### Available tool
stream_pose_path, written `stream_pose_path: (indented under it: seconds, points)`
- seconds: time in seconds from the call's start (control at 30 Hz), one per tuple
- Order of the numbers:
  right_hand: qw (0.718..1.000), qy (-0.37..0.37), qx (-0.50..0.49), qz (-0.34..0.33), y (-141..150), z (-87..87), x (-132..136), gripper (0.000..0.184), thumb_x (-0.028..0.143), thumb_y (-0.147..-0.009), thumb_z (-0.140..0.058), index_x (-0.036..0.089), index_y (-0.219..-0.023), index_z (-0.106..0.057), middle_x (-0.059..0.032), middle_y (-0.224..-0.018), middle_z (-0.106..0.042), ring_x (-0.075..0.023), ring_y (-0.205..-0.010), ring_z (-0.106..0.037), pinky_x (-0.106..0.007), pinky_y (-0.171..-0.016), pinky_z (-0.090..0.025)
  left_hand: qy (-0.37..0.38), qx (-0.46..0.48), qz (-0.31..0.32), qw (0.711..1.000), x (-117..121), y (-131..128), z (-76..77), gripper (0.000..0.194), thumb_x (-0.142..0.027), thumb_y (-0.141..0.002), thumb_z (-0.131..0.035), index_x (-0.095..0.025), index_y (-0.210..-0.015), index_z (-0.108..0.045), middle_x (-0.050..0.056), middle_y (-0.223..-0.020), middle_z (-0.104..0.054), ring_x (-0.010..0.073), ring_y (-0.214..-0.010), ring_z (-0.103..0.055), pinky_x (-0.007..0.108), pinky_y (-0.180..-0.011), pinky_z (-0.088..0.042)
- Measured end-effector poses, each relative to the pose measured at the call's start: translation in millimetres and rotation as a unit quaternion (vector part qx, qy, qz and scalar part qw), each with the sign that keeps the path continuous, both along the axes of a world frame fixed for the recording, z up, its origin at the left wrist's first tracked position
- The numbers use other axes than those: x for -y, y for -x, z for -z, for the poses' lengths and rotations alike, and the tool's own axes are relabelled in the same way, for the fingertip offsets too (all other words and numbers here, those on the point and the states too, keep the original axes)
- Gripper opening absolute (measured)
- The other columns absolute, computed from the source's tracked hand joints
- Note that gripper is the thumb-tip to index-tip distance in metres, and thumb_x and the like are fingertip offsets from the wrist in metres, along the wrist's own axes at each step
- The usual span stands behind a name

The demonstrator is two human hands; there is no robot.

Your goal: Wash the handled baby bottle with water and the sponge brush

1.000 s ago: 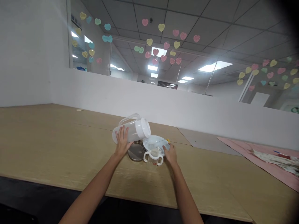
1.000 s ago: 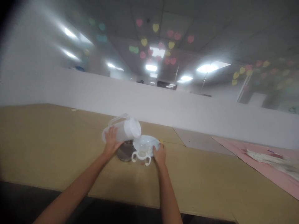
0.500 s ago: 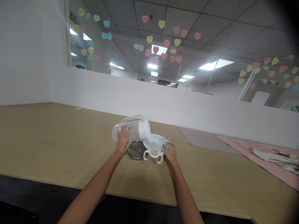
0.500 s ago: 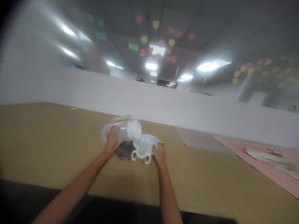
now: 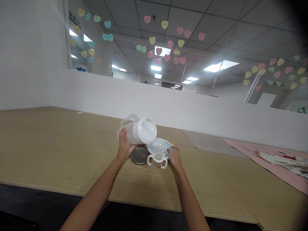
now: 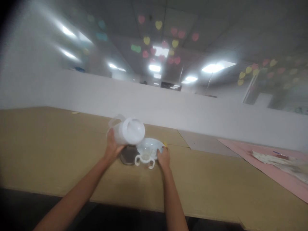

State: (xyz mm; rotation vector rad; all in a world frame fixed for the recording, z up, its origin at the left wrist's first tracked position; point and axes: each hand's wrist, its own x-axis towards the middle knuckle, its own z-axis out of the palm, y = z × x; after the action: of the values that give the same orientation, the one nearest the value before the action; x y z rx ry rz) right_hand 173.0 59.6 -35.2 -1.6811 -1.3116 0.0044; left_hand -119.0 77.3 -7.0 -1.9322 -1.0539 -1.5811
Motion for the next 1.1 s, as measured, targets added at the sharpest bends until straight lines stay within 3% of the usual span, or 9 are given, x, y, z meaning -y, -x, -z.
stream_pose_path:
  seconds: [0.17,0.3,0.5,0.63,0.8,1.1]
  points:
    - [1.000,-0.002,-0.007,-0.006,2,-3.0,4,0.045,0.041,-0.073,-0.045,0.012,-0.104,-0.056,-0.0175,-0.112,-0.050,-0.0281,-0.102,-0.051,-0.037,-0.088,-0.038,-0.011,-0.022,0.008,1.000,2,3,1.3,0.092,-0.043,-0.075,-0.055,-0.012,-0.136,0.006,0.024,-0.141,-0.012,0.0346,-0.132,-0.011,0.053,-0.103,-0.023]
    - [1.000,0.012,-0.015,0.001,5,-8.5,8,0.048,0.043,-0.077,-0.040,0.009,-0.108,-0.054,-0.0181,-0.113,-0.050,-0.0277,-0.105,-0.049,-0.036,-0.089,-0.036,0.036,0.081,-0.031,0.996,2,-3,-0.4,0.101,-0.050,-0.068,-0.061,-0.008,-0.137,0.001,0.024,-0.139,-0.018,0.0350,-0.130,-0.019,0.050,-0.103,-0.026]
    - [0.994,0.055,-0.050,0.076,2,-17.4,14,0.045,0.038,-0.083,-0.032,0.009,-0.111,-0.052,-0.0170,-0.110,-0.054,-0.0260,-0.106,-0.049,-0.033,-0.087,-0.035,0.170,0.226,-0.102,0.954,0,-4,-3.7,0.107,-0.060,-0.062,-0.061,-0.009,-0.138,-0.006,0.022,-0.136,-0.030,0.0374,-0.121,-0.034,0.048,-0.096,-0.036]
    - [0.982,0.127,-0.042,0.132,-6,-18.2,17,0.040,0.018,-0.080,-0.033,0.010,-0.116,-0.049,-0.0151,-0.114,-0.053,-0.0236,-0.103,-0.051,-0.028,-0.079,-0.038,0.218,0.236,-0.123,0.939,-2,0,-2.1,0.105,-0.059,-0.063,-0.061,-0.010,-0.138,-0.006,0.022,-0.136,-0.031,0.0392,-0.119,-0.036,0.050,-0.092,-0.038]
    - [0.973,0.183,0.000,0.138,-13,-12.7,19,0.040,0.016,-0.079,-0.038,0.005,-0.115,-0.050,-0.0178,-0.111,-0.055,-0.0246,-0.101,-0.054,-0.028,-0.075,-0.039,0.229,0.224,-0.136,0.938,-3,2,1.5,0.102,-0.058,-0.065,-0.060,-0.010,-0.137,-0.006,0.021,-0.135,-0.033,0.0372,-0.119,-0.037,0.046,-0.091,-0.038]
    - [0.970,0.202,0.081,0.104,-9,1.2,15,0.019,0.009,-0.074,-0.048,0.007,-0.084,-0.064,-0.0195,-0.095,-0.059,-0.0243,-0.090,-0.058,-0.027,-0.070,-0.040,0.231,0.207,-0.166,0.936,-13,9,5.4,0.101,-0.058,-0.066,-0.059,-0.003,-0.134,-0.009,0.026,-0.131,-0.035,0.0361,-0.119,-0.036,0.044,-0.096,-0.034]
